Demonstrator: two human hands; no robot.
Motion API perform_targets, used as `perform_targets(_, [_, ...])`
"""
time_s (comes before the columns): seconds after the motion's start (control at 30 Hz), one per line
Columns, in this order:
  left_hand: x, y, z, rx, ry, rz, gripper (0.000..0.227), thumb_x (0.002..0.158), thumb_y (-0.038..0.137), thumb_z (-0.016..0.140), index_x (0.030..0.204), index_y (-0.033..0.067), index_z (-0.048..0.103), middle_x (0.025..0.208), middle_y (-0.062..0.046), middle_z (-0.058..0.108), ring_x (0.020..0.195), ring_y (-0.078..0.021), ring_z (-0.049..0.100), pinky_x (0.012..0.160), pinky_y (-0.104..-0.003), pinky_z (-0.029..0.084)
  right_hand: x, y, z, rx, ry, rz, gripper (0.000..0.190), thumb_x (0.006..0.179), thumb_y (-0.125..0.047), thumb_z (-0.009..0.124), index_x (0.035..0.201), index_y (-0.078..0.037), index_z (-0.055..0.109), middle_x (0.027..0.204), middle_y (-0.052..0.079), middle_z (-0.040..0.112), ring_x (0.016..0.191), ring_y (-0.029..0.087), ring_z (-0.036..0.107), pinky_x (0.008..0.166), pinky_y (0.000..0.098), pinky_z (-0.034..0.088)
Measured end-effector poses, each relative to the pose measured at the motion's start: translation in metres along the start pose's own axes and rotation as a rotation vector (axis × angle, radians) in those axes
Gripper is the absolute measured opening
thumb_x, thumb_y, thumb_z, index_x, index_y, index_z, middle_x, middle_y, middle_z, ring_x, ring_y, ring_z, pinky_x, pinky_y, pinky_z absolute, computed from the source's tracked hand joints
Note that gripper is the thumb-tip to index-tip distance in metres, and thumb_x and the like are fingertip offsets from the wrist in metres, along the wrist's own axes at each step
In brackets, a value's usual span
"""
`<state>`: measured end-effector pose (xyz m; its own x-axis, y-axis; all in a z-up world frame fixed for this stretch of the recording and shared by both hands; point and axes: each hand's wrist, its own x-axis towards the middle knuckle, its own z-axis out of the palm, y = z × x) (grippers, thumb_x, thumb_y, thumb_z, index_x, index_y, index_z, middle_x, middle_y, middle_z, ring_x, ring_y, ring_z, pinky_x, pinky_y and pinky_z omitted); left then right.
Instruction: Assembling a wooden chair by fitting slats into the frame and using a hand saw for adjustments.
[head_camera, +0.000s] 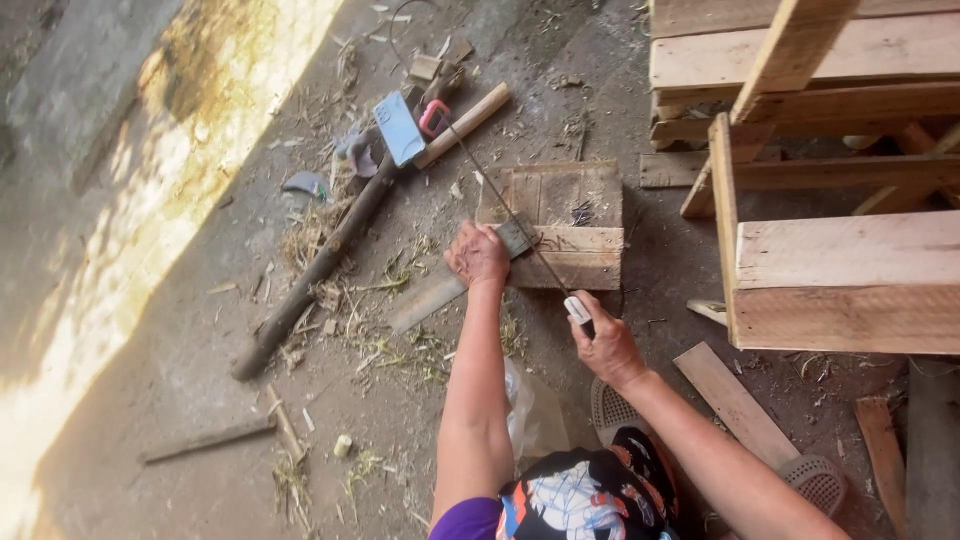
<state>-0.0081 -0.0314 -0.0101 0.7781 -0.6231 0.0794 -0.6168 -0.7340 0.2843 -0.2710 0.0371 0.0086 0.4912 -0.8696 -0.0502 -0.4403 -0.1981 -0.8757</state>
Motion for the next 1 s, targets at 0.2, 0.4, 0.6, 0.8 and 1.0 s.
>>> perform_targets(0.2, [-0.002,0.002,-0.002,-0.009,-0.031,-0.030,0.033,0.100,0.030,0.044,0.115,0.0075,0.063,0.109,-0.017,0.072,0.101,-0.0340,0.067,0.094,-0.047,0.042,-0.079,0.022,-0.018,-0.051,0.068,-0.025,0.052,0.091,-0.016,0.066,0.141,-0.012,0.050,0.103,0.025,0.074,0.091,0.043,0.074,0.072,0.0481,0.063])
perform_targets(0.4, [-0.006,-0.004,0.001,-0.007,-0.012,0.003,0.035,0.099,0.031,0.044,0.116,0.0066,0.062,0.107,-0.018,0.072,0.099,-0.0344,0.067,0.093,-0.048,0.043,-0.022,-0.001,-0.016,0.001,-0.020,0.056,0.046,0.095,-0.015,0.064,0.139,-0.009,0.053,0.097,0.026,0.075,0.086,0.041,0.076,0.068,0.0455,0.064])
perform_targets(0.6, [-0.005,-0.007,0.000,-0.028,-0.013,0.004,0.038,0.099,0.031,0.043,0.119,0.0056,0.062,0.103,-0.018,0.073,0.095,-0.0333,0.067,0.091,-0.048,0.043,-0.011,-0.025,-0.015,0.072,0.034,0.025,0.043,0.097,-0.016,0.062,0.139,-0.010,0.052,0.088,0.023,0.074,0.079,0.036,0.078,0.064,0.0411,0.064])
perform_targets(0.8, [-0.006,-0.002,-0.005,-0.014,-0.034,-0.020,0.039,0.100,0.031,0.043,0.119,0.0049,0.063,0.104,-0.018,0.073,0.096,-0.0327,0.067,0.090,-0.045,0.044,-0.035,-0.016,-0.015,0.032,0.037,0.012,0.045,0.097,-0.016,0.064,0.140,-0.011,0.053,0.092,0.021,0.076,0.082,0.034,0.078,0.067,0.0399,0.065])
perform_targets(1.0, [-0.008,0.001,-0.011,0.023,-0.054,-0.015,0.037,0.100,0.032,0.043,0.115,0.0044,0.063,0.101,-0.019,0.073,0.097,-0.0342,0.068,0.092,-0.046,0.044,-0.033,-0.014,-0.016,-0.008,0.023,-0.013,0.043,0.098,-0.017,0.063,0.140,-0.013,0.053,0.092,0.019,0.077,0.081,0.032,0.078,0.065,0.0387,0.066])
